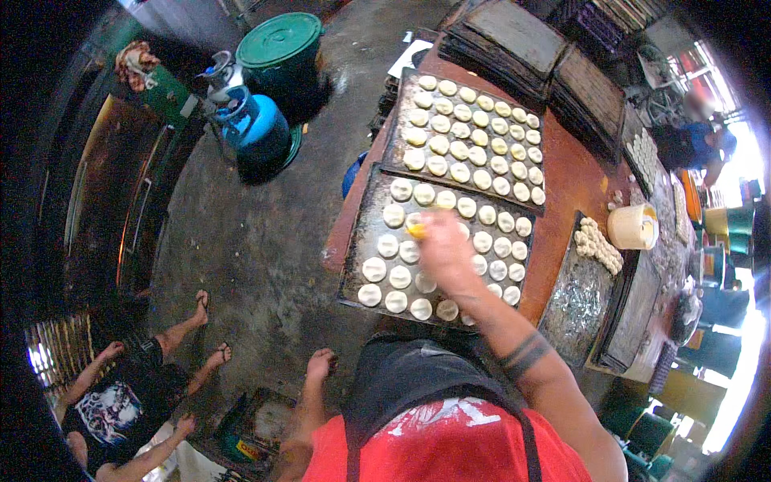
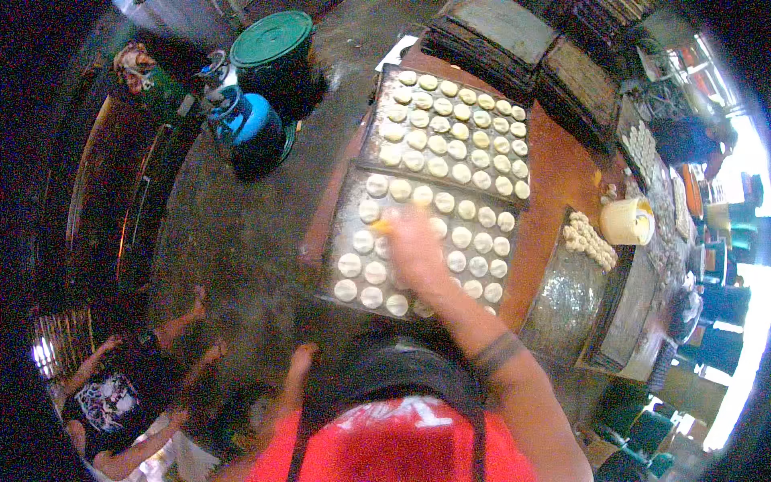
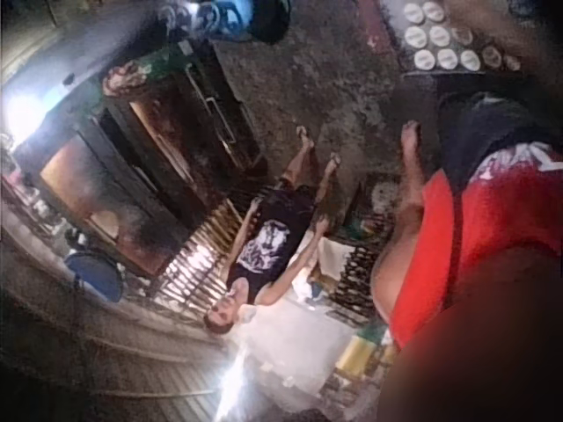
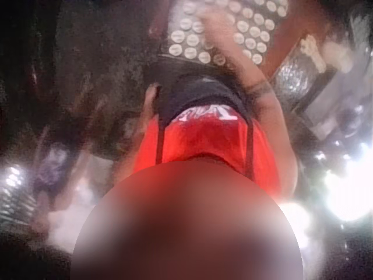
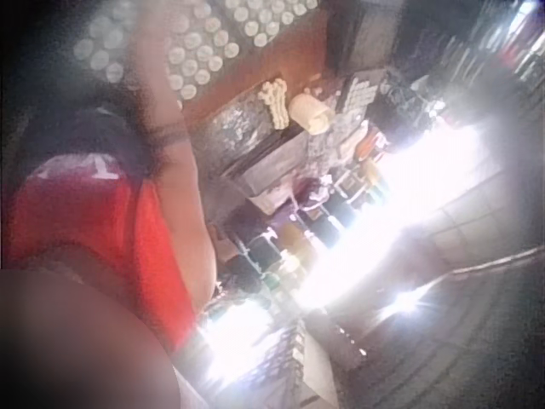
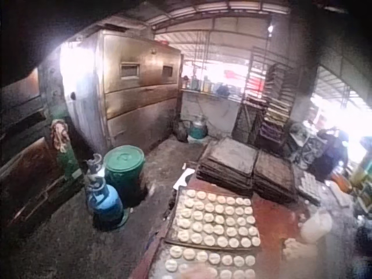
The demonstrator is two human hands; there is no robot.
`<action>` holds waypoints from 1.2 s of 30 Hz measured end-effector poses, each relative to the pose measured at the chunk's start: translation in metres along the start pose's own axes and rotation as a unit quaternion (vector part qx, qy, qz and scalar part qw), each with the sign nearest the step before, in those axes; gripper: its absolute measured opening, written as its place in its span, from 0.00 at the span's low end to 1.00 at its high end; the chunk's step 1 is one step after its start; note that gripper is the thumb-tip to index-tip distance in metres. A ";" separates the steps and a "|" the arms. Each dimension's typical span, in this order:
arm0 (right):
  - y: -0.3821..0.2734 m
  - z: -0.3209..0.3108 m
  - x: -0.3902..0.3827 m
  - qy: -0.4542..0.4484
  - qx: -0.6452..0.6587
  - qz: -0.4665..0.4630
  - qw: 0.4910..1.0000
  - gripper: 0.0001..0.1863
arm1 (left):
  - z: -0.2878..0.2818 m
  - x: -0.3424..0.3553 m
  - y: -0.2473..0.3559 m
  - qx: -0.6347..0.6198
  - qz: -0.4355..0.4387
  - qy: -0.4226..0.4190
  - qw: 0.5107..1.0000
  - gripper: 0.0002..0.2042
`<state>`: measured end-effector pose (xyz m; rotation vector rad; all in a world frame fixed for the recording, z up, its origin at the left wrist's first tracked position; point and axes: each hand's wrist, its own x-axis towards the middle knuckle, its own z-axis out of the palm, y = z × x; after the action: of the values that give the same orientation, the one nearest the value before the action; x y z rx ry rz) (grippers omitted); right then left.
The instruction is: The person glazes dough pieces on baking trays using a brush, places the trays onto a metal rack, and then shapes dough into balls by hand on a wooden table.
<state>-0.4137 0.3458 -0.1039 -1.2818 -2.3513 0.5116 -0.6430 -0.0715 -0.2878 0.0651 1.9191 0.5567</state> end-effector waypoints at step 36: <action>0.143 -0.149 -0.115 -0.236 0.358 0.172 0.887 0.07 | 0.052 -0.041 -0.021 0.011 0.034 0.028 0.999 0.12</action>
<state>-0.1795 0.3391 -0.0694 -1.2768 -1.9095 1.7822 -0.5752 -0.0840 -0.2767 0.1303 1.9842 0.5888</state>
